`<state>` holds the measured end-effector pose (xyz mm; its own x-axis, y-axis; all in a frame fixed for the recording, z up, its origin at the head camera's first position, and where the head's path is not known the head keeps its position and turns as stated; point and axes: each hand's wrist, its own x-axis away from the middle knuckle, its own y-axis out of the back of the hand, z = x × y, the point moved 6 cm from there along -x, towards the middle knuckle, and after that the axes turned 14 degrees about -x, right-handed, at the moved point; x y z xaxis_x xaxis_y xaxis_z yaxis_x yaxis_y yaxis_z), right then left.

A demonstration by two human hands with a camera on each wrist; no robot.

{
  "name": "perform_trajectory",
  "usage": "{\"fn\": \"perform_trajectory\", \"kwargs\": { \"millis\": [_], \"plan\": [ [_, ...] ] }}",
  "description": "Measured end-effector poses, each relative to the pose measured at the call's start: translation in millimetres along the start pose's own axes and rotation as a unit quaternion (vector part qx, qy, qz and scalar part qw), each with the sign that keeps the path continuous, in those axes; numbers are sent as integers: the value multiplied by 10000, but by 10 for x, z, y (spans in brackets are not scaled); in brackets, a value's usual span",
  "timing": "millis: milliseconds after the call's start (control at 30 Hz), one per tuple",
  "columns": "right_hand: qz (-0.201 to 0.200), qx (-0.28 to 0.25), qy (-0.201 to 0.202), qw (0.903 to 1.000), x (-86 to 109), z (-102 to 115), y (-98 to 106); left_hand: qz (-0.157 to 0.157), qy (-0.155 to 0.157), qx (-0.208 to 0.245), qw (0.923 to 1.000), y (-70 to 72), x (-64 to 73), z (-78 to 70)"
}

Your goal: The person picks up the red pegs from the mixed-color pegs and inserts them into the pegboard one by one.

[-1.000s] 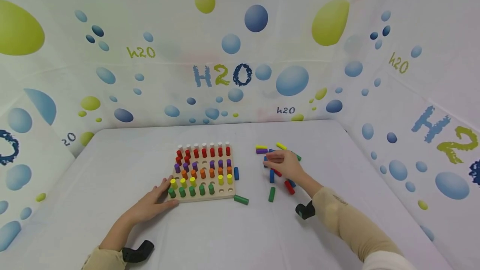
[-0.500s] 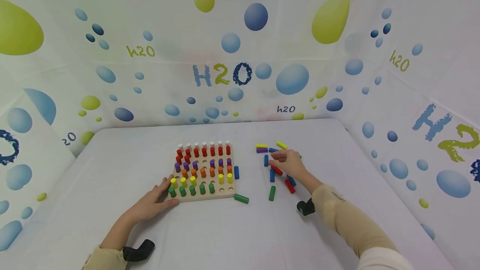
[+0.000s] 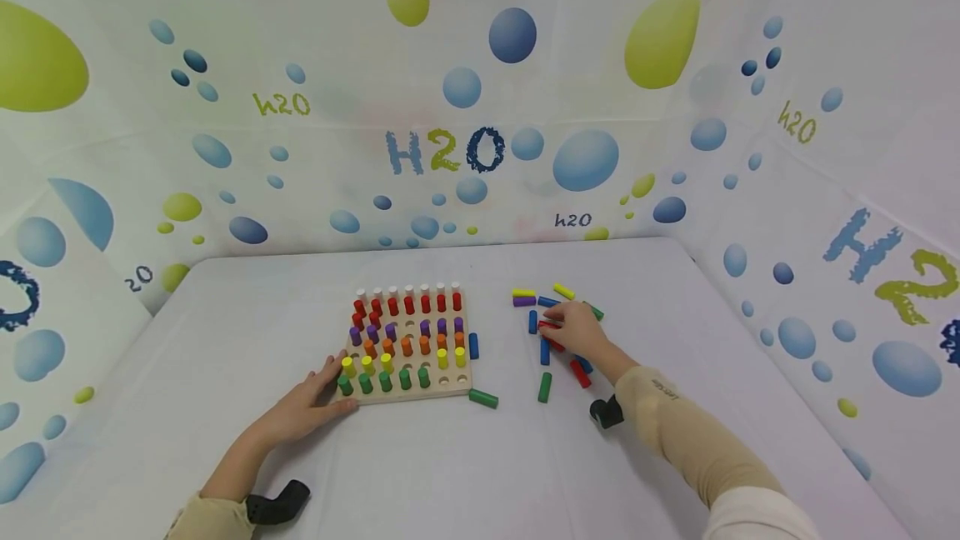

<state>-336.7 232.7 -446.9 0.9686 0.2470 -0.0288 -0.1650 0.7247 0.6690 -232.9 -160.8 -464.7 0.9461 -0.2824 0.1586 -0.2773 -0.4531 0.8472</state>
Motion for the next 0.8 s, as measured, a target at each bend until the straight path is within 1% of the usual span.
{"fn": "perform_trajectory", "kwargs": {
  "millis": [133,300,567,800],
  "plan": [
    [142,369,-71,9992,-18,5,-39,14,32,1,10000,4,1,-4],
    [280,665,-188,9972,-36,23,-66,7,29,-19,10000,4,-2,-8],
    [460,937,-271,9942,-65,88,-82,5,-24,3,10000,-2,-4,-11],
    [734,1052,-157,9916,-82,148,-96,6,-17,6,10000,2,4,-14]
  ]
}}
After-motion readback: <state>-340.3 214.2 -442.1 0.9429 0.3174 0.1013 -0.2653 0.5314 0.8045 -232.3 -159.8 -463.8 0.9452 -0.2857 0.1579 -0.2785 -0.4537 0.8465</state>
